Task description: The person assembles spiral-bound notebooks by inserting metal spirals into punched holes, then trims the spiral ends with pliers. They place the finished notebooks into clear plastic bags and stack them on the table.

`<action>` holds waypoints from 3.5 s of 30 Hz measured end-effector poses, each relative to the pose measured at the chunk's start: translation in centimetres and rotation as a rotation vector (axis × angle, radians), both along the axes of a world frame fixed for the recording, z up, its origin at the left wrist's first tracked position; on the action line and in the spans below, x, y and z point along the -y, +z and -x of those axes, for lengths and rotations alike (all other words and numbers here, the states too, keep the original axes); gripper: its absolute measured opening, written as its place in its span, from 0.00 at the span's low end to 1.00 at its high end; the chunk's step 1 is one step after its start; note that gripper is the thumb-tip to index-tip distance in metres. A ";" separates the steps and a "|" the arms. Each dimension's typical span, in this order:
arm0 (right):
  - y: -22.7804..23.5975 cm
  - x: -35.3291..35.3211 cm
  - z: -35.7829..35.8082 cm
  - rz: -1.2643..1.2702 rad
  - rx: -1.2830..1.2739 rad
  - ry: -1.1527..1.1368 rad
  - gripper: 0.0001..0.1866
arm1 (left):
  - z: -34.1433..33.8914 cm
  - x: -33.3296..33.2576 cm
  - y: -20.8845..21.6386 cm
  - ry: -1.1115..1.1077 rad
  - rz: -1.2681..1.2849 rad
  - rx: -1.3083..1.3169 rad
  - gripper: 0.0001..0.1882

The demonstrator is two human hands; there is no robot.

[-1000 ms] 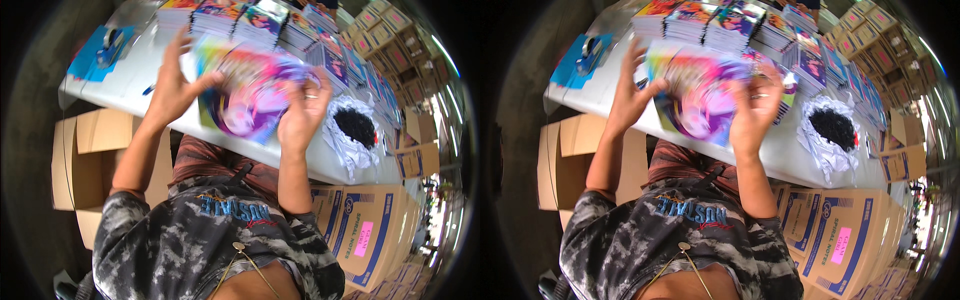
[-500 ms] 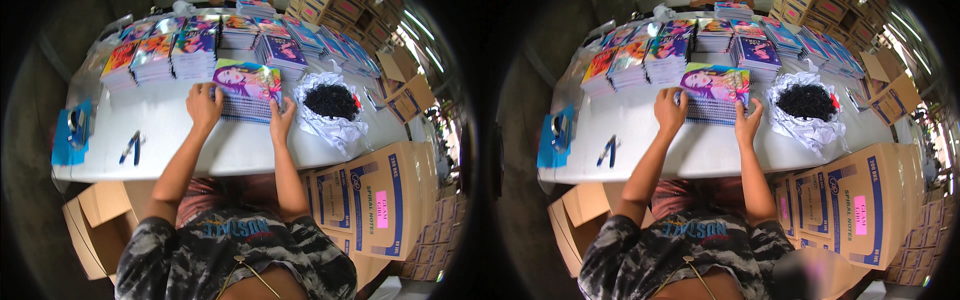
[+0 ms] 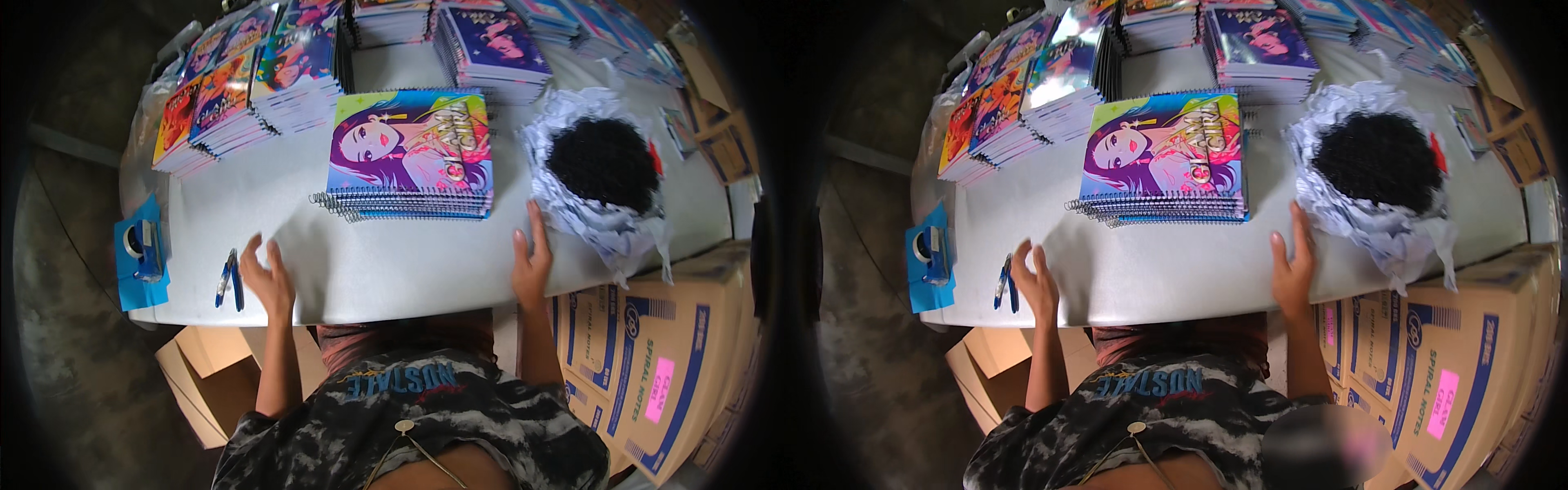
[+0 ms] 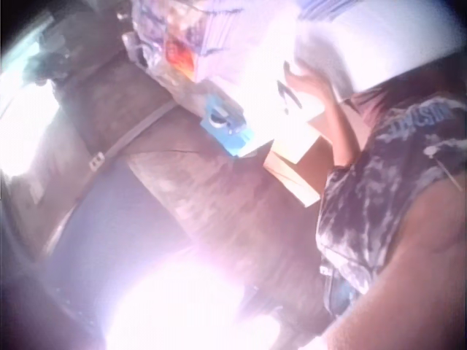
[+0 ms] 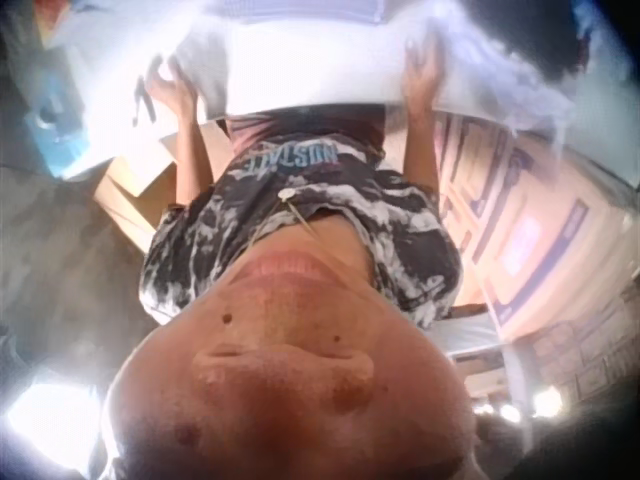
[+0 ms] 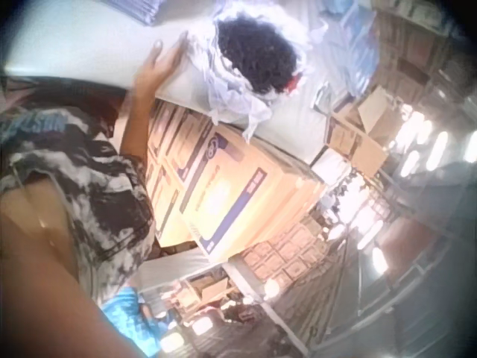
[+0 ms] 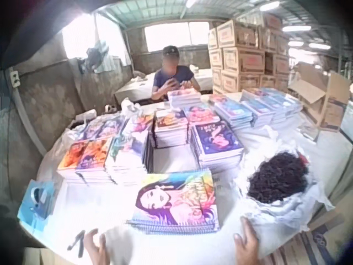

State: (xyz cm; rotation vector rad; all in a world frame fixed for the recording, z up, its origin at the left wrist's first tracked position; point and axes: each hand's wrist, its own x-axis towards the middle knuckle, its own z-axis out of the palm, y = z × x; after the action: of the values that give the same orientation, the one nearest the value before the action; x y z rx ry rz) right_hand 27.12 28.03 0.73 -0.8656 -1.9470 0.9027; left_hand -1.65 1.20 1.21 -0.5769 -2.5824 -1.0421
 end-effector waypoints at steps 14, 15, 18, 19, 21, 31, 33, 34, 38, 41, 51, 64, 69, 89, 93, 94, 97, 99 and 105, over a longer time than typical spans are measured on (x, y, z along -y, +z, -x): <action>-2.0 -1.3 -0.6 -0.451 0.505 0.292 0.27 | -2.7 2.4 0.1 0.102 0.365 0.081 0.20; -2.4 -1.6 -0.4 -0.497 0.472 0.280 0.27 | -1.9 2.2 0.0 0.088 0.348 0.074 0.19; -1.7 -3.0 0.0 -0.582 0.446 0.322 0.27 | -2.2 2.6 0.2 0.110 0.354 0.117 0.19; -1.4 -3.4 -0.1 -0.598 0.447 0.325 0.27 | -2.2 2.8 0.1 0.121 0.351 0.139 0.19; -1.1 -4.3 -0.1 -0.626 0.456 0.330 0.27 | -2.3 2.7 0.1 0.137 0.345 0.143 0.19; 0.6 -8.0 -0.1 -0.746 0.490 0.387 0.27 | -2.4 3.9 -0.7 0.153 0.233 0.141 0.18; 0.8 -8.6 0.0 -0.767 0.484 0.392 0.27 | -2.7 4.3 -1.0 0.166 0.189 0.154 0.17; 0.8 -8.8 0.1 -0.784 0.480 0.391 0.27 | -2.8 4.3 -1.3 0.188 0.162 0.143 0.16; 0.6 -9.5 0.5 -0.819 0.451 0.425 0.27 | -3.0 4.6 -1.8 0.206 0.105 0.089 0.13; 0.3 -9.7 0.8 -0.828 0.449 0.519 0.27 | -3.2 4.5 -1.9 0.262 0.051 0.065 0.11; -1.1 -5.1 0.3 -0.867 0.505 0.377 0.27 | -3.2 5.3 -2.0 0.198 -0.222 0.034 0.17; -3.6 3.3 -1.1 -0.767 0.616 0.169 0.27 | -11.7 27.8 -10.1 0.777 0.175 1.147 0.31; -4.7 4.5 -1.1 -0.758 0.667 0.118 0.27 | -14.5 28.6 -10.2 0.543 0.334 0.820 0.19; -1.0 5.6 -1.4 -0.441 0.771 0.374 0.30 | -26.4 25.3 15.3 0.773 0.309 0.827 0.33; 1.4 4.6 -1.1 -0.238 0.784 0.479 0.32 | -28.3 25.8 20.6 0.912 0.180 0.764 0.27; 1.8 3.9 -1.1 -0.197 0.793 0.517 0.31 | -29.0 27.0 21.3 0.885 0.017 0.681 0.24; 1.8 1.9 -1.0 -0.090 0.701 0.624 0.28 | -30.8 30.3 24.5 0.857 -0.215 0.537 0.22; 0.2 -0.2 -1.2 -0.006 0.553 0.738 0.27 | -31.8 30.7 27.9 0.880 -0.212 0.449 0.24; 2.8 -2.7 1.5 0.218 0.759 0.975 0.19 | -33.2 26.1 38.8 0.799 -0.402 0.492 0.28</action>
State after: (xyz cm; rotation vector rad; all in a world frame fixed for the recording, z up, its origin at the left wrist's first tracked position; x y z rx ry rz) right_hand 25.65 30.70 3.55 -0.3247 -3.0768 1.4912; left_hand 31.59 -24.93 39.99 0.8360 -2.4473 -1.4208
